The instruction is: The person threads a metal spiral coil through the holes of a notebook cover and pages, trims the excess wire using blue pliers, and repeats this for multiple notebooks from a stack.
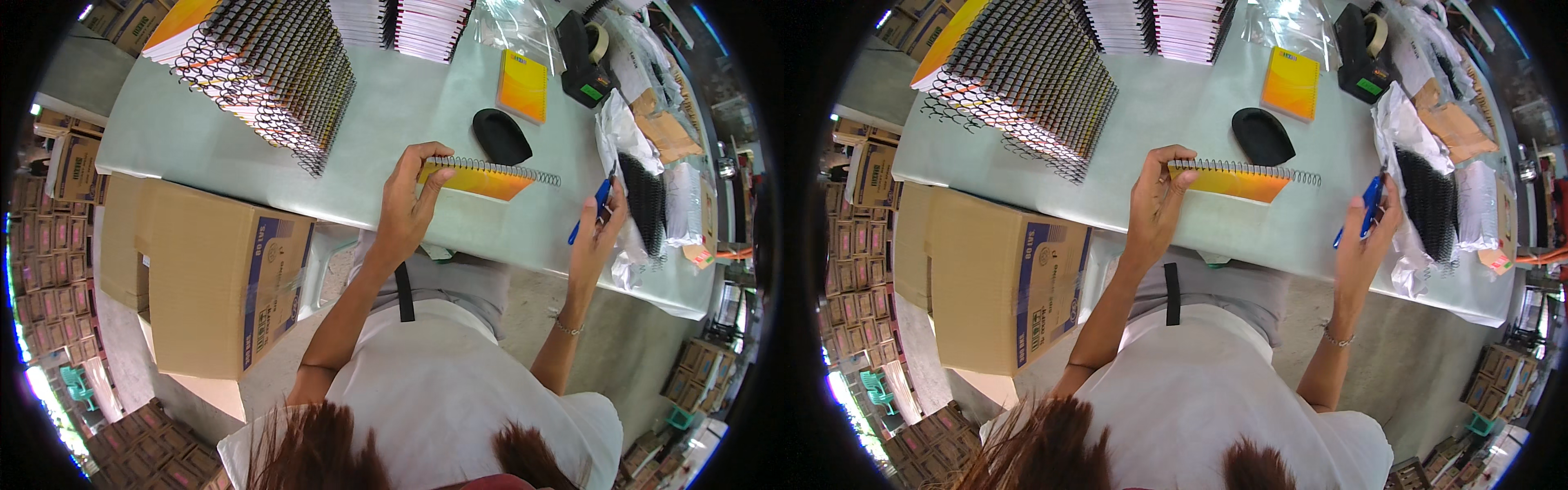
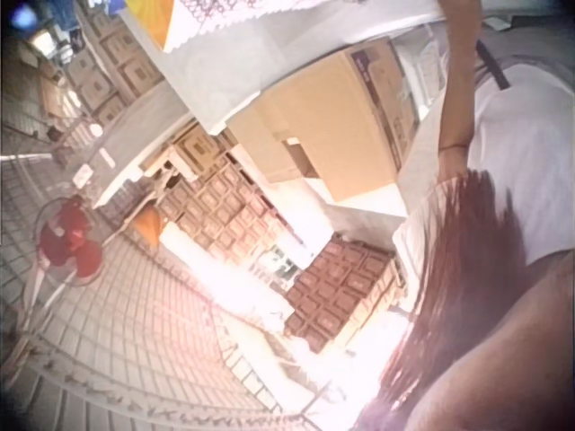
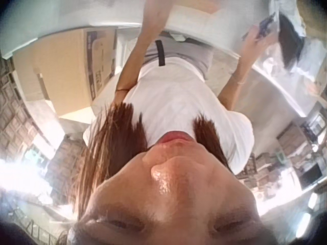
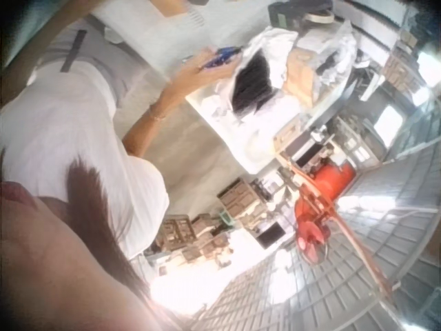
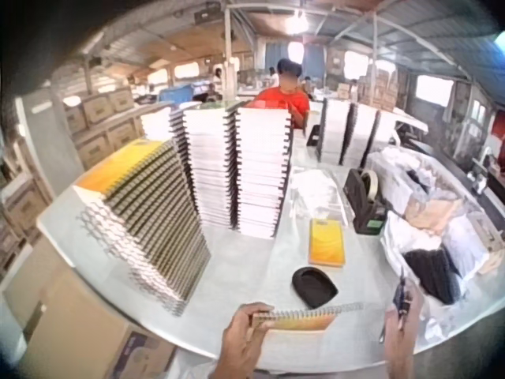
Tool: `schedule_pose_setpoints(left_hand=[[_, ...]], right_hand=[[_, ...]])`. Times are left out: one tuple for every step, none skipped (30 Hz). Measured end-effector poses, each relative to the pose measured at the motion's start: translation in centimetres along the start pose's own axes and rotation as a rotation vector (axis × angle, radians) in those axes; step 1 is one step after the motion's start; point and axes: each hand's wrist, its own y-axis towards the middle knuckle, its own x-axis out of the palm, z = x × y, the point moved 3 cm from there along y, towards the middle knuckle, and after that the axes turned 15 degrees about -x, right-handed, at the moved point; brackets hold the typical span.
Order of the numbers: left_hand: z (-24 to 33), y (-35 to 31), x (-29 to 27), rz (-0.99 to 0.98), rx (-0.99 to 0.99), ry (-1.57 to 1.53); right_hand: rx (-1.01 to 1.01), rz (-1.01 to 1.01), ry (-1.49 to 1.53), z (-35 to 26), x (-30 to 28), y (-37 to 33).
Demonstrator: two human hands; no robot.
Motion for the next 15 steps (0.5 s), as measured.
schedule_pose_setpoints(left_hand=[[0.1,-0.1,-0.2,0.000,-0.027,-0.010],[-0.1,-0.1,-0.4,0.018,-0.029,0.018],[-0.4,-0.3,-0.7,0.042,-0.031,0.046],[-0.4,-0.3,-0.8,0.057,-0.033,0.070],[-0.3,-0.3,-0.8,0.049,-0.034,0.071],[-0.1,-0.2,-0.7,0.044,-0.035,0.073],[0.0,-0.3,-0.7,0.040,-0.036,0.074],[0.1,-0.3,-0.6,0.033,-0.076,0.046],[0.2,-0.4,-0.5,0.026,-0.116,0.019],[0.3,-0.4,-0.4,0.020,-0.156,-0.009],[0.5,-0.5,-0.4,0.022,-0.137,-0.003],[0.8,-0.5,-0.4,0.023,-0.117,0.004],[0.9,-0.6,-0.4,0.023,-0.098,0.010],[0.9,-0.7,-0.5,0.030,-0.076,0.016],[1.0,-0.9,-0.5,0.035,-0.053,0.022]], right_hand=[[-0.056,-0.009,-0.010,-2.7,0.4,0.0],[-0.096,-0.079,0.042,-4.8,1.1,-0.2],[-0.138,-0.153,0.098,-6.6,1.8,-0.4],[-0.179,-0.221,0.146,-8.2,2.4,-0.8],[-0.193,-0.270,0.186,-9.3,3.0,-1.3],[-0.208,-0.319,0.229,-10.2,3.6,-1.7],[-0.224,-0.369,0.272,-11.0,4.2,-2.1],[-0.220,-0.377,0.275,-11.3,4.6,-2.6],[-0.216,-0.386,0.278,-11.4,5.2,-3.2],[-0.212,-0.395,0.282,-11.4,5.8,-3.8],[-0.220,-0.385,0.285,-11.5,6.1,-4.1],[-0.230,-0.396,0.280,-11.5,6.4,-4.4],[-0.240,-0.406,0.275,-11.4,6.6,-4.7],[-0.252,-0.417,0.272,-11.5,6.8,-4.9],[-0.250,-0.418,0.276,-11.7,6.8,-5.0]])
